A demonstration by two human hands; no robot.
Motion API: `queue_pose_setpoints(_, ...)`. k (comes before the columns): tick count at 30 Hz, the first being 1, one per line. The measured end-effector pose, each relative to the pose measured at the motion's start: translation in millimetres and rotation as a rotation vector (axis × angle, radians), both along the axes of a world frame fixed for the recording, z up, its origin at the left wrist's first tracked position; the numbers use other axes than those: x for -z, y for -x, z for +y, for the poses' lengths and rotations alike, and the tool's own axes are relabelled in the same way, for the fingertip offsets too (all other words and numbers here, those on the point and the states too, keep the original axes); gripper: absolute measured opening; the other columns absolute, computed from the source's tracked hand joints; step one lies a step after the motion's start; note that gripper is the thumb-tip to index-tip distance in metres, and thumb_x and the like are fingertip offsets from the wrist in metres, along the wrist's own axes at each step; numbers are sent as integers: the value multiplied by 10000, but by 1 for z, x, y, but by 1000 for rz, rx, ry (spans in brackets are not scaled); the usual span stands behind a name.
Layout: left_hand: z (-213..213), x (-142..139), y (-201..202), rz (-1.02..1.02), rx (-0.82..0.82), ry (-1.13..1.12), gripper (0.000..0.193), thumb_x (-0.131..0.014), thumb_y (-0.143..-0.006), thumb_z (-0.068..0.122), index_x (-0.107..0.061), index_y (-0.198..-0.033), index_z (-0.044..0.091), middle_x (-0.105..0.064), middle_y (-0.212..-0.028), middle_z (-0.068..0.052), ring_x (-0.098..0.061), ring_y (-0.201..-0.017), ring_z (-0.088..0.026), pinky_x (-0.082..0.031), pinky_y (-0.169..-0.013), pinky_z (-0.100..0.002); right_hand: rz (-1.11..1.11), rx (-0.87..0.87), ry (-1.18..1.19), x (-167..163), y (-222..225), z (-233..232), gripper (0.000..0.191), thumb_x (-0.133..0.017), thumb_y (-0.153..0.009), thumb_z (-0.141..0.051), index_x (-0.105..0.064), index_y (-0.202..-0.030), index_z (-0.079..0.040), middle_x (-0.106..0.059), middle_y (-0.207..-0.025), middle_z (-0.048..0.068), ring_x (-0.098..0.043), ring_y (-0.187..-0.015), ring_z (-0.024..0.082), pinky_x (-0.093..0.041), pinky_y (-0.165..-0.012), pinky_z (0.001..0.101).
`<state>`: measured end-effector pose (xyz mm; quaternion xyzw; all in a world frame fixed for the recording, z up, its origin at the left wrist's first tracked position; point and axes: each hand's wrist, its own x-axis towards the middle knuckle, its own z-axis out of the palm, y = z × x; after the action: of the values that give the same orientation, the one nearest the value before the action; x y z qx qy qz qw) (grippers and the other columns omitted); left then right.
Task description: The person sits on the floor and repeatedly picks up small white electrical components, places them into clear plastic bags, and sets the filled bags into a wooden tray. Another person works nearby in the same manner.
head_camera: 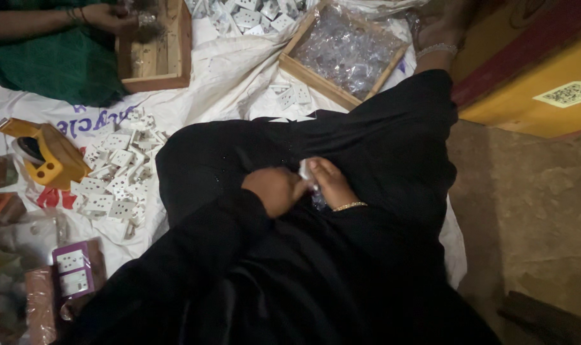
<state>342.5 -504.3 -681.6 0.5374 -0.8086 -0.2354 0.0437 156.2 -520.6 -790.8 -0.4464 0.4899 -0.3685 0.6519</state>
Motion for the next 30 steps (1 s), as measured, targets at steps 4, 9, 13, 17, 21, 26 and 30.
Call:
queue_pose_setpoints(4, -6, -3, -11, 186, -122, -219, 546, -500, -1007, 528, -784, -890, 77, -736, -846, -219, -711, -823, -393, -548, -779, -475, -104, -197, 143, 2, 1, 3, 626, -441, -1057, -519, -597, -1390, -13, -662, -1310, 100, -624, -1187, 145, -465, -1044, 282)
queue_pose_setpoints(9, -6, -4, -13, 367, -263, -330, 575, -481, -1008, 526, -758, -913, 32, -728, -838, -225, -716, -809, -385, -543, -793, -450, -198, -296, -2, 12, 1, 9, 642, -492, -1025, -473, -469, -1485, -25, -626, -1336, 113, -604, -1199, 181, -472, -1034, 314)
queue_pose_setpoints(13, -7, -7, -14, 336, -226, -395, 572, -459, -1032, 503, -743, -887, 28, -735, -813, -206, -712, -791, -363, -532, -806, -444, -74, -298, 23, 15, 4, 12, 632, -445, -1043, -497, -475, -1467, -29, -652, -1271, 117, -627, -1131, 174, -488, -995, 306)
queue_pose_setpoints(17, -1, -13, -15, 281, -56, -91, 467, -519, -990, 452, -761, -865, 72, -737, -862, -170, -713, -809, -359, -550, -763, -451, -70, -279, 42, 8, 3, 12, 632, -359, -1069, -552, -604, -1285, -11, -682, -1027, 108, -666, -934, 191, -537, -858, 327)
queue_pose_setpoints(21, 4, -15, -13, 172, -15, 66, 405, -590, -939, 420, -755, -856, 59, -721, -870, -201, -687, -818, -411, -539, -725, -506, -49, -342, 200, -2, 2, 14, 649, -305, -1068, -594, -637, -1130, -40, -708, -956, 76, -663, -900, 190, -531, -874, 339)
queue_pose_setpoints(26, 4, -8, -12, 132, 24, 40, 368, -567, -967, 363, -747, -832, 72, -711, -855, -202, -691, -780, -409, -550, -727, -514, 67, -365, 137, -4, 2, 16, 733, -244, -1045, -645, -662, -993, -46, -705, -882, 71, -668, -853, 196, -537, -852, 347)
queue_pose_setpoints(30, 5, -2, -14, 267, 54, 100, 387, -564, -976, 353, -732, -766, 75, -717, -830, -174, -689, -769, -397, -544, -708, -514, -11, -332, 15, 6, 2, 15, 758, -226, -1039, -659, -674, -972, -51, -696, -826, 79, -667, -763, 173, -542, -751, 315)
